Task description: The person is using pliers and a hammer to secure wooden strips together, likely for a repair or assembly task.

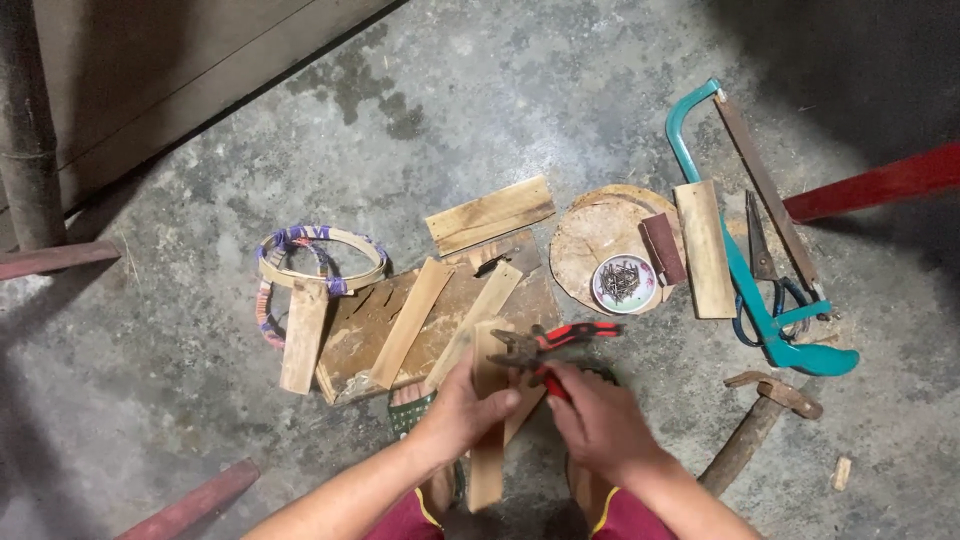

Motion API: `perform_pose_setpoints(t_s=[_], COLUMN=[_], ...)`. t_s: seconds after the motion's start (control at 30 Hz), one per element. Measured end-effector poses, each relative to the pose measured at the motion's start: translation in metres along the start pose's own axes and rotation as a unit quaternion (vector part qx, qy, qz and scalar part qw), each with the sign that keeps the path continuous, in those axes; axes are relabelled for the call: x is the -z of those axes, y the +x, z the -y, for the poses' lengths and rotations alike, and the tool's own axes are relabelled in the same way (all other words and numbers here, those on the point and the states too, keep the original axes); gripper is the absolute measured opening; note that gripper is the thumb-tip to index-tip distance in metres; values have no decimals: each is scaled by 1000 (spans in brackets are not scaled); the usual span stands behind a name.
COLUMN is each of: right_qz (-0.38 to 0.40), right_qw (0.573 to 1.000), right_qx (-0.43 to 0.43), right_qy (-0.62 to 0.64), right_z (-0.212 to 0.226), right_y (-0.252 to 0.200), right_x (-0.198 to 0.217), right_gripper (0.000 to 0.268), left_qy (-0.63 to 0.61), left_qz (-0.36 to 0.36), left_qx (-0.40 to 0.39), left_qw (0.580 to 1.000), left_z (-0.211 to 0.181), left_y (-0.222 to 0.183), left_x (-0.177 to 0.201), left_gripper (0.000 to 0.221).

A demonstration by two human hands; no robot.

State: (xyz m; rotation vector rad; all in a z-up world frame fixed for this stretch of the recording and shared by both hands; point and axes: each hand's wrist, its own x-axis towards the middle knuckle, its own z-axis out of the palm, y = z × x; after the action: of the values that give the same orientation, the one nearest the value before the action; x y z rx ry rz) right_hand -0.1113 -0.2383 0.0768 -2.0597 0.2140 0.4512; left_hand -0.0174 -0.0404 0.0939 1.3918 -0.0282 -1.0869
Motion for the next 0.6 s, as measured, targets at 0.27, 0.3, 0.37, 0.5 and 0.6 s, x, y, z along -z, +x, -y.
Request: perform_pose_setpoints(t_s=[0.27, 0.3, 0.37, 0.5, 0.6], right_qz=[-42, -24, -57, -151, -146], right_qw=[994, 995, 995, 969, 948], right_qx=[19, -10, 20, 138, 128], right_qy=[-98, -97, -85, -141, -251], right_z=[3, 4, 12, 11, -1], right_y=[5, 5, 8, 7, 5], right_x=[-25, -26, -20, -19, -32], right_gripper=[40, 38, 32, 42, 42], left_qy=[-145, -210, -178, -112, -85], left_qz=[-33, -44, -44, -48, -108], left_qx=[65, 58, 44, 9, 73], left_qw=[987, 975, 982, 993, 988], left_z=[30, 30, 21, 10, 17], left_y=[-4, -4, -3, -4, -6], left_x=[0, -1, -2, -3, -3], left_gripper=[20, 23, 22, 28, 28])
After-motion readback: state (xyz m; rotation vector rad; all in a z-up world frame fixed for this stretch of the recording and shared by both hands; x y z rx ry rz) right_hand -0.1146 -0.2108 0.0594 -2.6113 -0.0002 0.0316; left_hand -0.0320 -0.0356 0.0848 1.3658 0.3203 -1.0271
